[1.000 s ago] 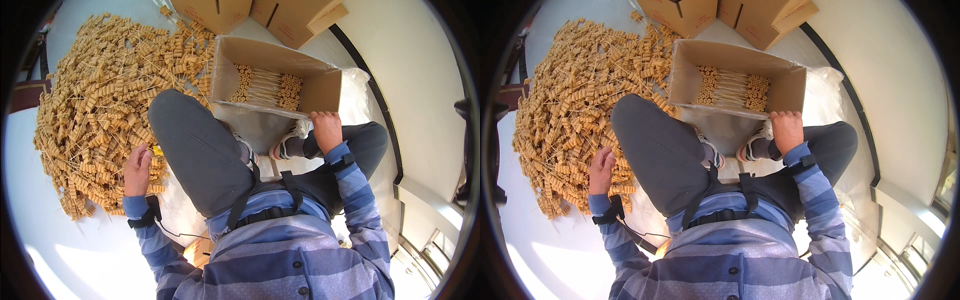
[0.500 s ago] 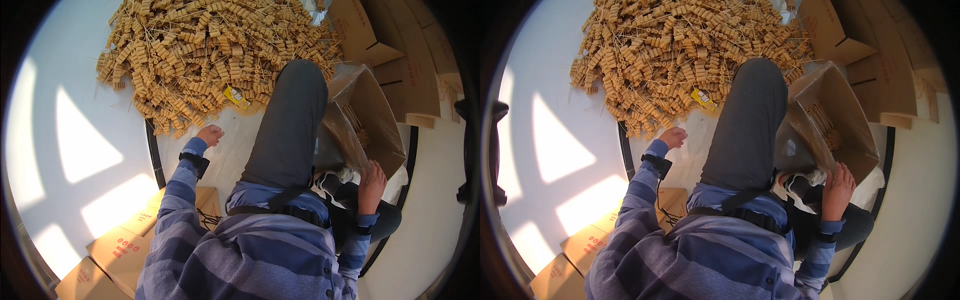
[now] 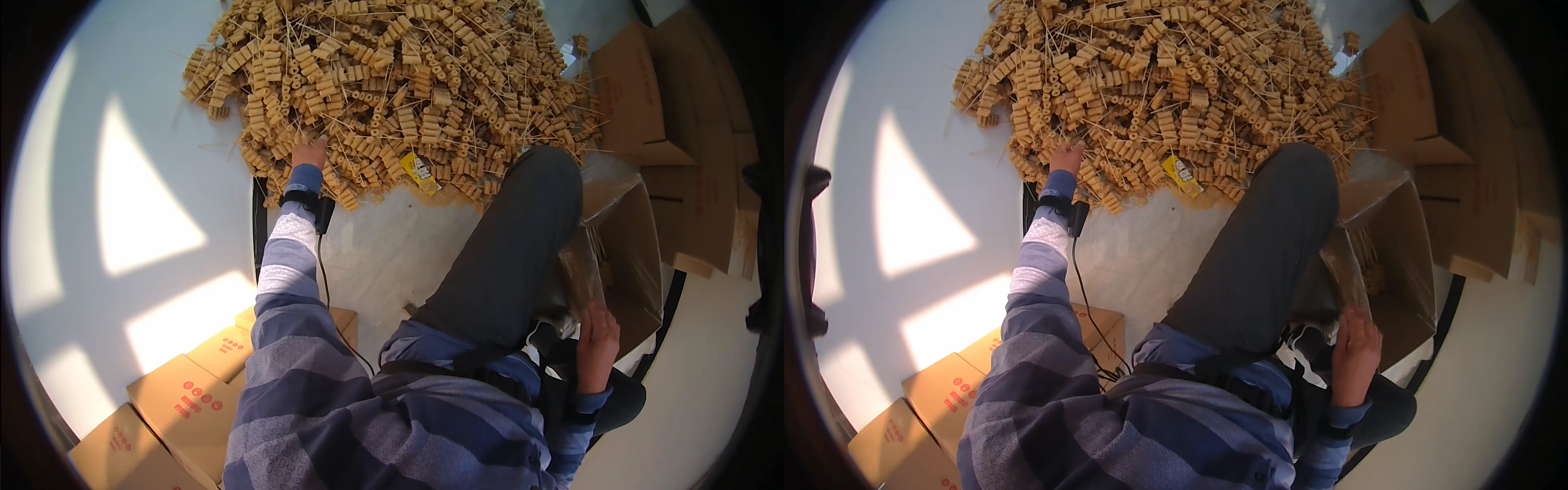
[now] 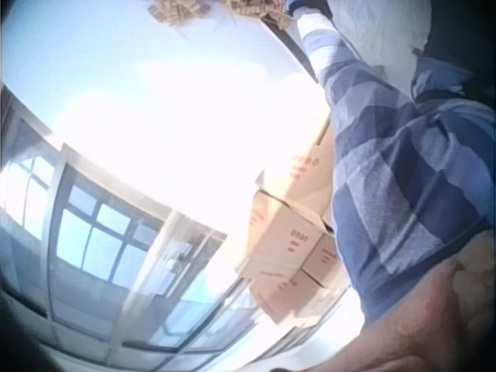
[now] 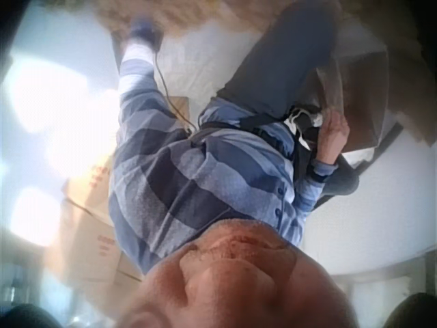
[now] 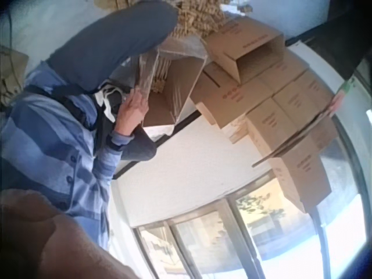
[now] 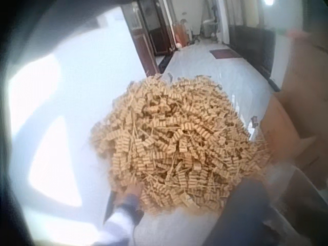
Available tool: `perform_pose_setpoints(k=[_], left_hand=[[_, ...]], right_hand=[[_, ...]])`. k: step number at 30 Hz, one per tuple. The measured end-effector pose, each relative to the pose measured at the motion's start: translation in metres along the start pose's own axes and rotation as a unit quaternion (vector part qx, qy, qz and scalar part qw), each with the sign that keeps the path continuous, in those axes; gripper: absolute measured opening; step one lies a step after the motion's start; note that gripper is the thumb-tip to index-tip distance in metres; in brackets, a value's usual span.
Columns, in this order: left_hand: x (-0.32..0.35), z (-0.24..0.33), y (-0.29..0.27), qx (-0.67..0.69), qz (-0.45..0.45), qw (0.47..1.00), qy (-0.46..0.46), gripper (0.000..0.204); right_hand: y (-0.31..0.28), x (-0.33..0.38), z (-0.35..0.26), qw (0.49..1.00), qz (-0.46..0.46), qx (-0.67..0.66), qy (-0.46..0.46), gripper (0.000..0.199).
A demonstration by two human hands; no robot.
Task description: The person sits on the floor and repeatedly picks up small ring-shaped snacks and wooden skewers, threads the snacks onto the skewers, and places the completed skewers into a cardboard box. The person handles the items by hand and organizes them in the box.
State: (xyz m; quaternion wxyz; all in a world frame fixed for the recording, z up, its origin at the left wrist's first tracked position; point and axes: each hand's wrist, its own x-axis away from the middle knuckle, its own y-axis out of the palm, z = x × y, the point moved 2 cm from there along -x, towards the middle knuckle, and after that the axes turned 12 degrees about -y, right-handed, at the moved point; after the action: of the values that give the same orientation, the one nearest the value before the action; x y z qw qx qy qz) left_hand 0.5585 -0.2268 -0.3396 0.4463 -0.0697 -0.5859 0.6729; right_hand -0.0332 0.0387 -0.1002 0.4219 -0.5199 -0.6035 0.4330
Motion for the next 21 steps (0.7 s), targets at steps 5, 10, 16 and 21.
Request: perform_pose_setpoints(k=[5,10,16,21], left_hand=[[-0.045,0.041,0.008,-0.081,-0.005,0.994,-0.076,0.086],[-0.085,0.047,0.036,-0.126,-0.121,0.979,-0.102,0.084],[-0.095,0.038,0.055,-0.047,-0.186,0.971,-0.144,0.057],[-0.072,0.047,0.058,0.051,-0.169,0.968,-0.175,0.048]], right_hand=[[0.008,-0.009,-0.006,0.999,-0.03,-0.007,-0.011,0.016],[0.016,-0.014,-0.007,0.997,-0.07,-0.015,-0.018,0.015],[0.022,-0.016,-0.006,0.995,-0.093,-0.024,-0.02,0.014],[0.021,-0.018,-0.003,0.994,-0.107,-0.031,-0.009,0.014]])
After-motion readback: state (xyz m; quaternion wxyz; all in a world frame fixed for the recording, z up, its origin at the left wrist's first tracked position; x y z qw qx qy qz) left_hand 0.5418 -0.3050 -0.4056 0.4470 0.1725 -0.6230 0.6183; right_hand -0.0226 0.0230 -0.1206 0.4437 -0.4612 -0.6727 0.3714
